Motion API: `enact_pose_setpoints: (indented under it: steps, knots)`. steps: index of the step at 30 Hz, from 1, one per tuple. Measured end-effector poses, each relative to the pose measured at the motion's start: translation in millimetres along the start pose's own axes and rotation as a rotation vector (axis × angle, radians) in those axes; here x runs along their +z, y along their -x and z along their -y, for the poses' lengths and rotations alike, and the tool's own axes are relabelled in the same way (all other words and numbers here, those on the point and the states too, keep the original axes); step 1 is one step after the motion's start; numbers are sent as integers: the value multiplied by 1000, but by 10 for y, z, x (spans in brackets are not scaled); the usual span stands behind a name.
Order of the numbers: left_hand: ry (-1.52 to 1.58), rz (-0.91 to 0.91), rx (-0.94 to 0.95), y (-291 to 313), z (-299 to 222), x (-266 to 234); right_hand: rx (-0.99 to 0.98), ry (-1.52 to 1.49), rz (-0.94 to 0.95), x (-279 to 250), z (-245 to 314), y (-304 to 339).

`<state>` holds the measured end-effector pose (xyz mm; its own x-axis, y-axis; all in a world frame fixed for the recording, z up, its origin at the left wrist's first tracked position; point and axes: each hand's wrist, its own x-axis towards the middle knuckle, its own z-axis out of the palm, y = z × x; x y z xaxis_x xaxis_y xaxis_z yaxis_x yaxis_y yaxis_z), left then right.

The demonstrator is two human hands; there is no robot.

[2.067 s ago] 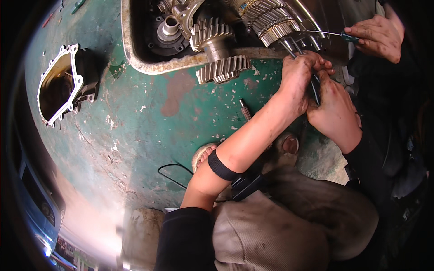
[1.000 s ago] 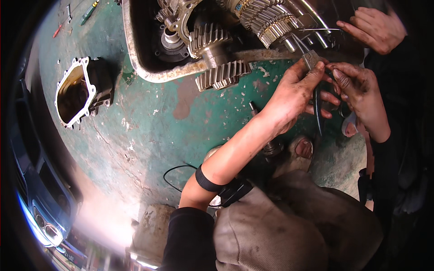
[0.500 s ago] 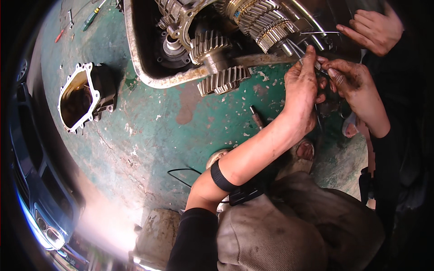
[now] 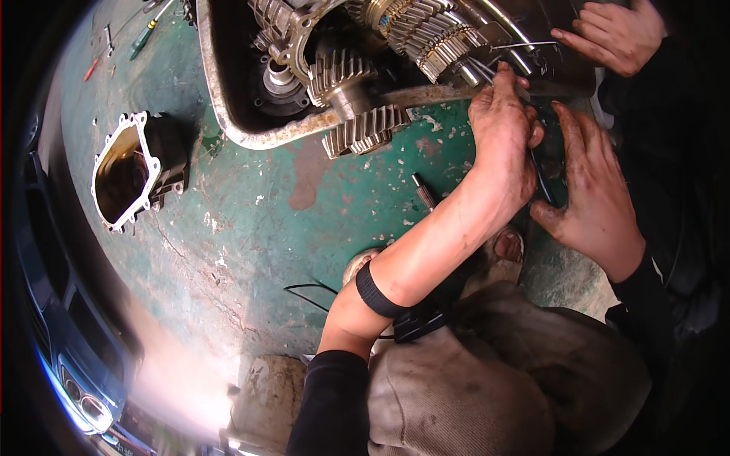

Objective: The person uses pliers and a screwdriver to remove a small retaining clip from a shaft inside a disassembled gearbox. A second person assists by holding the assembly and using a screwdriver. The clip is removed and set aside.

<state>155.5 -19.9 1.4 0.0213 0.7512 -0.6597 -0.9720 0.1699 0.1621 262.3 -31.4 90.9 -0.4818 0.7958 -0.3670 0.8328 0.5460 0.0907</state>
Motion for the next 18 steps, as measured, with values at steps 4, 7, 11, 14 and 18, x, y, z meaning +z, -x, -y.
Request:
enact_pose_setpoints:
  steps: [4,7,11,14,18]
  knots:
    - [26,-18,-40,-6,-10,1,21,-73,-53,28,65,-49]
    - [33,-4,-10,-4,-3,16,-6,-62,-85,6,21,-55]
    - [-13,12,-37,2,-12,-11,-8,-111,-99,42,7,-43]
    - [-47,45,-35,9,-44,-39,2,-140,-95,90,39,-32]
    - [-111,-27,-35,39,-59,-10,-19,-109,-100,110,58,-13]
